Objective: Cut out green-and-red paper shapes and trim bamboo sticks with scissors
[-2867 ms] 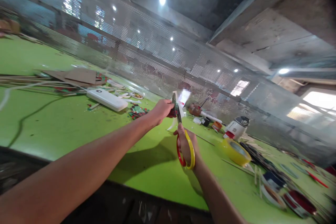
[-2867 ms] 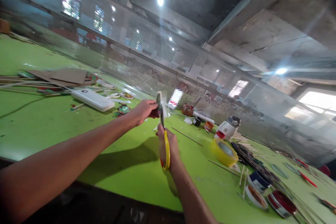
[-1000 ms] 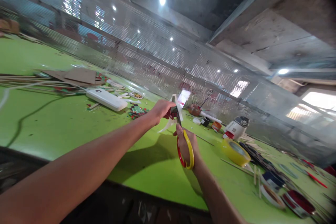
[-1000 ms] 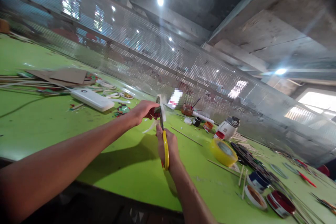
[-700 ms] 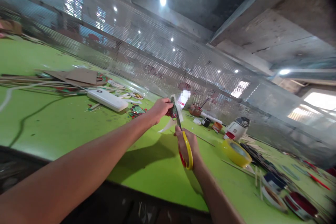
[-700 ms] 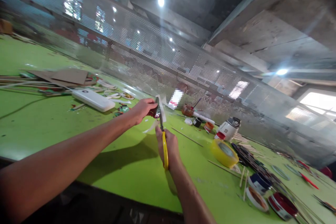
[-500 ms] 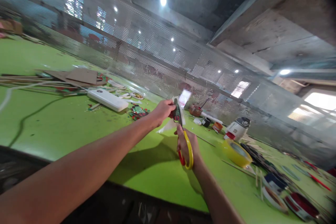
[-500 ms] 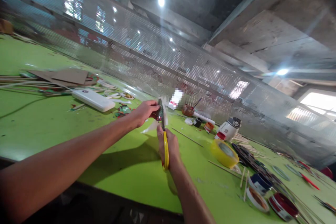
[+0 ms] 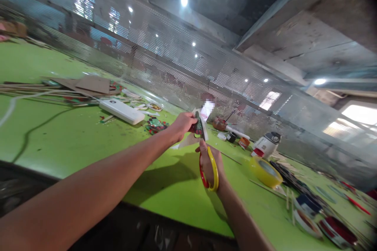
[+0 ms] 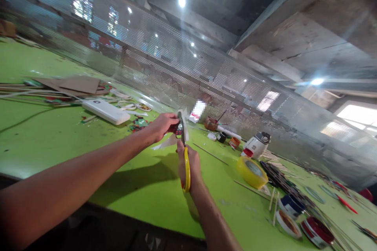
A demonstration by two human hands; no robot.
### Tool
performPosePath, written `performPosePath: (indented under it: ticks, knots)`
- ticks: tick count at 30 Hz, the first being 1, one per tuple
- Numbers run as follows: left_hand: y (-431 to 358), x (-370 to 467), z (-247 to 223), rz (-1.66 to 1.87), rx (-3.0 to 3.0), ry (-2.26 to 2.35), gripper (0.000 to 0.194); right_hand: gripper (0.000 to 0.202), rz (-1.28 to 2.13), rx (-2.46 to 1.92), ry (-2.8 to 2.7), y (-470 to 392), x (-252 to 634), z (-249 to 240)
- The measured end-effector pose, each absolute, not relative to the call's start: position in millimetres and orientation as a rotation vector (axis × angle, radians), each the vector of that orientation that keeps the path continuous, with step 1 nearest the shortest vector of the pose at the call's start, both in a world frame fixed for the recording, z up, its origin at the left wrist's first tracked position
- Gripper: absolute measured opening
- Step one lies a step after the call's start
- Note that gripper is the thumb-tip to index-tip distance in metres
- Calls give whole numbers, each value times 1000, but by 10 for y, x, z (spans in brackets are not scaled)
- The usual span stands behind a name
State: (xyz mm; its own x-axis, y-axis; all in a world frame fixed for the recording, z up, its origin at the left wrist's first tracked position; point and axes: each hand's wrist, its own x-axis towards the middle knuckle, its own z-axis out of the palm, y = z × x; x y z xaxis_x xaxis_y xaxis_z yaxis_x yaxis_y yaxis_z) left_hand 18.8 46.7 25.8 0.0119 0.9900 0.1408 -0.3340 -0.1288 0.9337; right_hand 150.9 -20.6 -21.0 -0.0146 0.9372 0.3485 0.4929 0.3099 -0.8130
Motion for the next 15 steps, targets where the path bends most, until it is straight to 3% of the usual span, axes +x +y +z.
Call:
performPosePath:
  ticks: [15]
  knots:
    - [512,191,222,1396,1046,875,16,62,521,-1330,-1714,-112,1574,-277]
